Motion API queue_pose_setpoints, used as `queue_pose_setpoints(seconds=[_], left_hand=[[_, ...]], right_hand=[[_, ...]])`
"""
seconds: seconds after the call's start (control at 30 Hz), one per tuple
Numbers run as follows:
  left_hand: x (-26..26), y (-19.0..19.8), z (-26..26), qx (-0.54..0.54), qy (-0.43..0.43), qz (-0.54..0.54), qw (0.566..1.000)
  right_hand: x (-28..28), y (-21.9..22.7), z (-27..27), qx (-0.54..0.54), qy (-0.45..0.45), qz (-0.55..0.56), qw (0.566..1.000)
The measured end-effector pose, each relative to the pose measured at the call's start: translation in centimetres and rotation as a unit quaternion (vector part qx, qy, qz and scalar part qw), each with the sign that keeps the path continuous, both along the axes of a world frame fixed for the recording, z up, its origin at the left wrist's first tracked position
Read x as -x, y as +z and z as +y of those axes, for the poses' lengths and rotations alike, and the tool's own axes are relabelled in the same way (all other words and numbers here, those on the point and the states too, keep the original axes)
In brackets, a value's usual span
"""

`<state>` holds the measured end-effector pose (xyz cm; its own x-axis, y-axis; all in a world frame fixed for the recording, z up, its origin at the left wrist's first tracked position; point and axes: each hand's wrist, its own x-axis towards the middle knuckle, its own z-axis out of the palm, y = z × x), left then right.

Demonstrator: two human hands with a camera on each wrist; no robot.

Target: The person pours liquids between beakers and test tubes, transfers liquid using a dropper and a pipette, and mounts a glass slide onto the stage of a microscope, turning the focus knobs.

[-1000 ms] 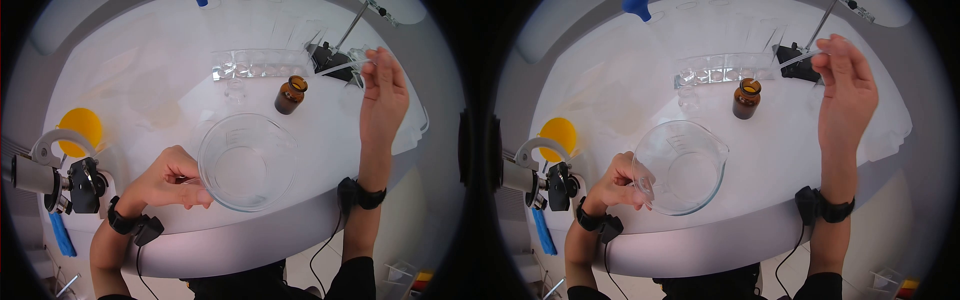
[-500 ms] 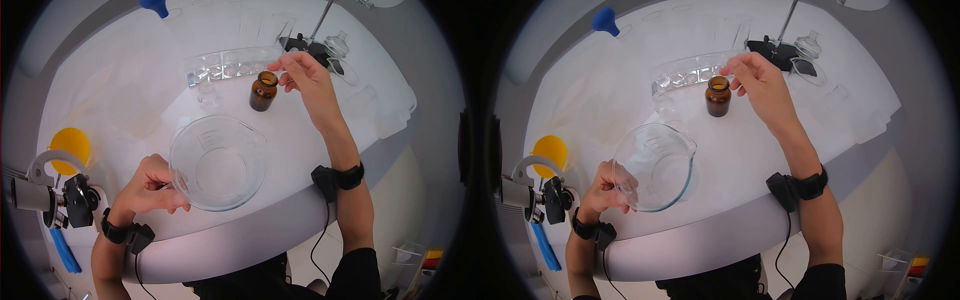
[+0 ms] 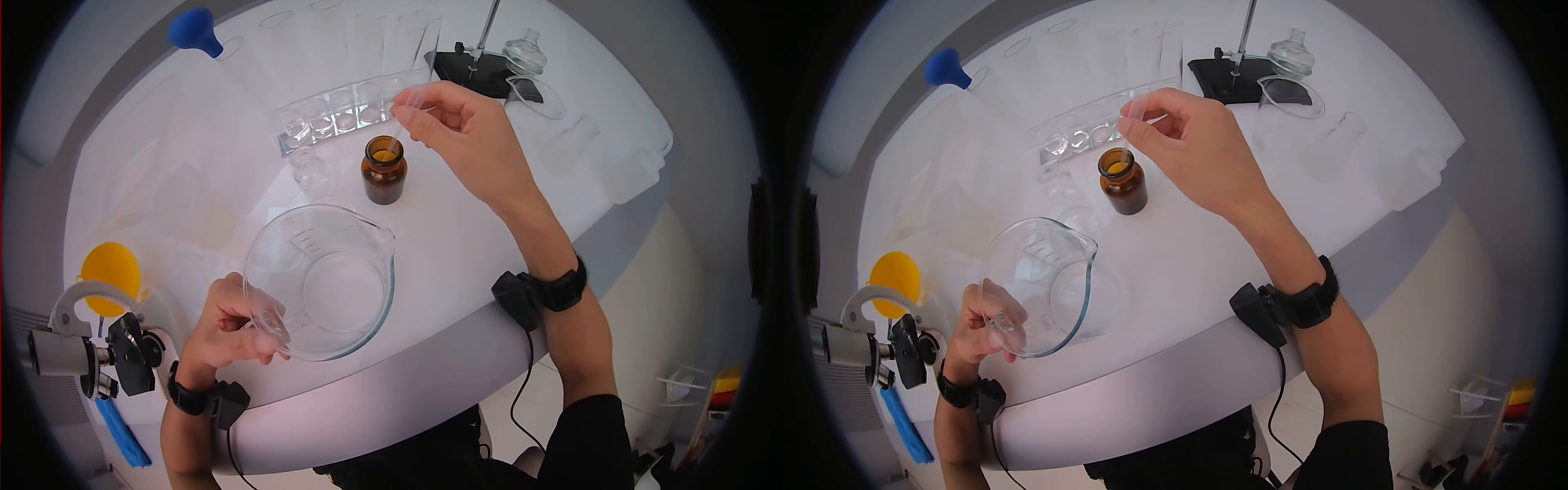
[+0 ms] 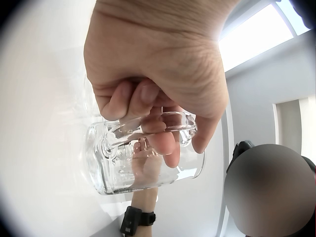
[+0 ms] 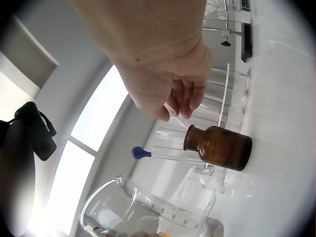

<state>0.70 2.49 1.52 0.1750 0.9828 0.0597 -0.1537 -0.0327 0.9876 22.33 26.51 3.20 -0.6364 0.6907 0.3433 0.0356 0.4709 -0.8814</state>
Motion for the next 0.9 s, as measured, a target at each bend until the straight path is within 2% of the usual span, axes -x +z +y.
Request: queue_pose_setpoints(seconds=[0.13, 0.9], left_hand=[[0.05, -0.03, 0.18, -0.01, -0.015, 0.009, 1.0], [-0.05, -0.15, 0.19, -0.01, -0.016, -0.003, 1.0]], right_hand=[[0.19, 0.46, -0.68, 0.019, -0.001, 0.069, 0.997], [0.12, 0.43, -0.62, 0.013, 0.007, 0.058, 0.998]])
